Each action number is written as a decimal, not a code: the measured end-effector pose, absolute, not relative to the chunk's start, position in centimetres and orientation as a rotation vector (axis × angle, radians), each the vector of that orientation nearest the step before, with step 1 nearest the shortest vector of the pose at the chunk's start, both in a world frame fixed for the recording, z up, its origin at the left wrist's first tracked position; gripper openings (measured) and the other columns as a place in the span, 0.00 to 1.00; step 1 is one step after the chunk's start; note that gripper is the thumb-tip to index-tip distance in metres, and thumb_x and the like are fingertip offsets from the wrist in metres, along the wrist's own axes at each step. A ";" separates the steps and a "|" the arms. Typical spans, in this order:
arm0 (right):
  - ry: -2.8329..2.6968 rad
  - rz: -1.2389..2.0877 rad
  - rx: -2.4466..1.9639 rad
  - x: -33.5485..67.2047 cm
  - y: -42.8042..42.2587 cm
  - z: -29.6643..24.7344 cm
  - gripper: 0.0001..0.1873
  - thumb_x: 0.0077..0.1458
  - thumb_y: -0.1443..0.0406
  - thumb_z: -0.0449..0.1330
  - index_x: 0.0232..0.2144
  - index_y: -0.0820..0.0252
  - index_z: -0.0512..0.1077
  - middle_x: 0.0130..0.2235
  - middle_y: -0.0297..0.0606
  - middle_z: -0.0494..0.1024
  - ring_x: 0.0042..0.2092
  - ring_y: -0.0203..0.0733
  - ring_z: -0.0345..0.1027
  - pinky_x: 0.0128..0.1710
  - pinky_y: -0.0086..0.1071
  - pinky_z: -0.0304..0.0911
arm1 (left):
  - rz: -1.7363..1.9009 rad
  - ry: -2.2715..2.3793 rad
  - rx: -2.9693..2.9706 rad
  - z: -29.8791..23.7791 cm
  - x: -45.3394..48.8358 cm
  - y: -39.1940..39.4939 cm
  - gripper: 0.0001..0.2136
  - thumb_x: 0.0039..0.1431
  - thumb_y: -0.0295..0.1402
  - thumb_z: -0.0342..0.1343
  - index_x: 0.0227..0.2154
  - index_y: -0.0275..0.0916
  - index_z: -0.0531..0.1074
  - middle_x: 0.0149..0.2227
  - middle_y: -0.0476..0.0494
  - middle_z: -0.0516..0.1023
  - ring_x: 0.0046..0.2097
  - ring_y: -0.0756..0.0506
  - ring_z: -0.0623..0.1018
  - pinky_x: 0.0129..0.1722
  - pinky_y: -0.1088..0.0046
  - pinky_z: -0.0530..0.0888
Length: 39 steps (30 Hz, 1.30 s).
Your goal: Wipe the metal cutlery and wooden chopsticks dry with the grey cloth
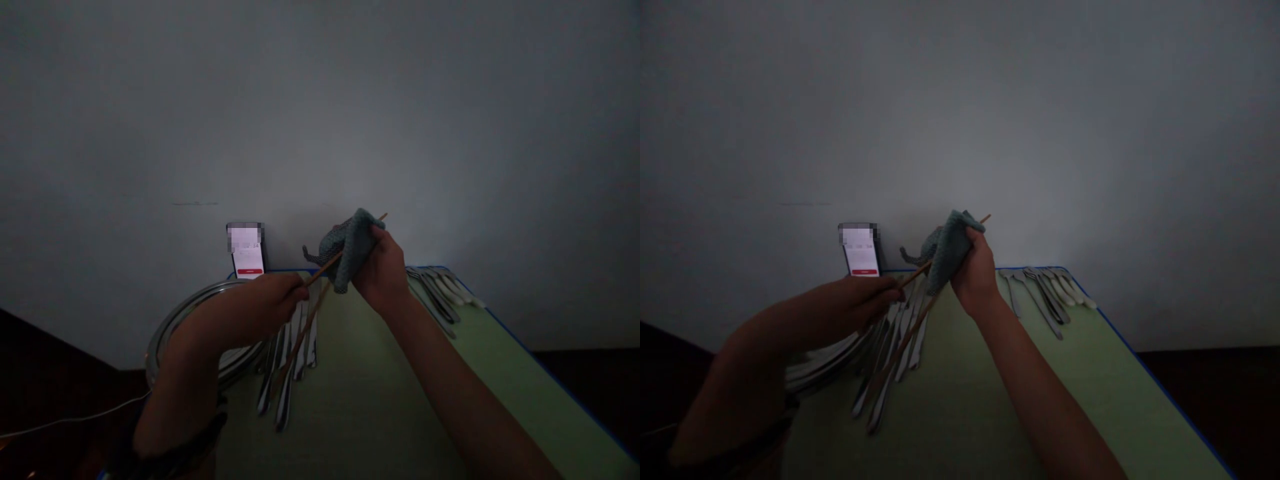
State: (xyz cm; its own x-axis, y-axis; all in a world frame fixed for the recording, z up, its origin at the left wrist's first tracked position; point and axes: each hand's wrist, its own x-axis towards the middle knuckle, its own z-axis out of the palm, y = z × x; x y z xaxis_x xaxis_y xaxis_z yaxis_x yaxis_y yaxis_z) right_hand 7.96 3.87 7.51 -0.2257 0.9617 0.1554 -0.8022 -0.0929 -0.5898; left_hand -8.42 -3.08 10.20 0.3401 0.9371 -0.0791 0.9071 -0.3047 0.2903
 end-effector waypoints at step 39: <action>-0.912 2.067 -0.689 8.4 3.3 6.6 0.10 0.47 0.61 0.54 0.26 0.61 0.72 0.25 0.36 0.77 0.31 0.41 0.71 0.42 0.38 0.64 | 1.144 1.925 1.882 11.5 -8.6 -1.6 0.22 0.57 0.49 0.41 0.30 0.37 0.72 0.27 0.43 0.75 0.31 0.45 0.72 0.27 0.72 0.65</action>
State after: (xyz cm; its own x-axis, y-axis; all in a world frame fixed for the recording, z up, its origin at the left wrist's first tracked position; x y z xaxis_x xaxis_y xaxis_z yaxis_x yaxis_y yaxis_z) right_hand 8.42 3.34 6.64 -0.5653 0.8082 -0.1651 -0.4226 -0.4557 -0.7835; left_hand -8.64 -1.63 11.49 -0.1582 0.9209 0.3563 0.7529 -0.1210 0.6469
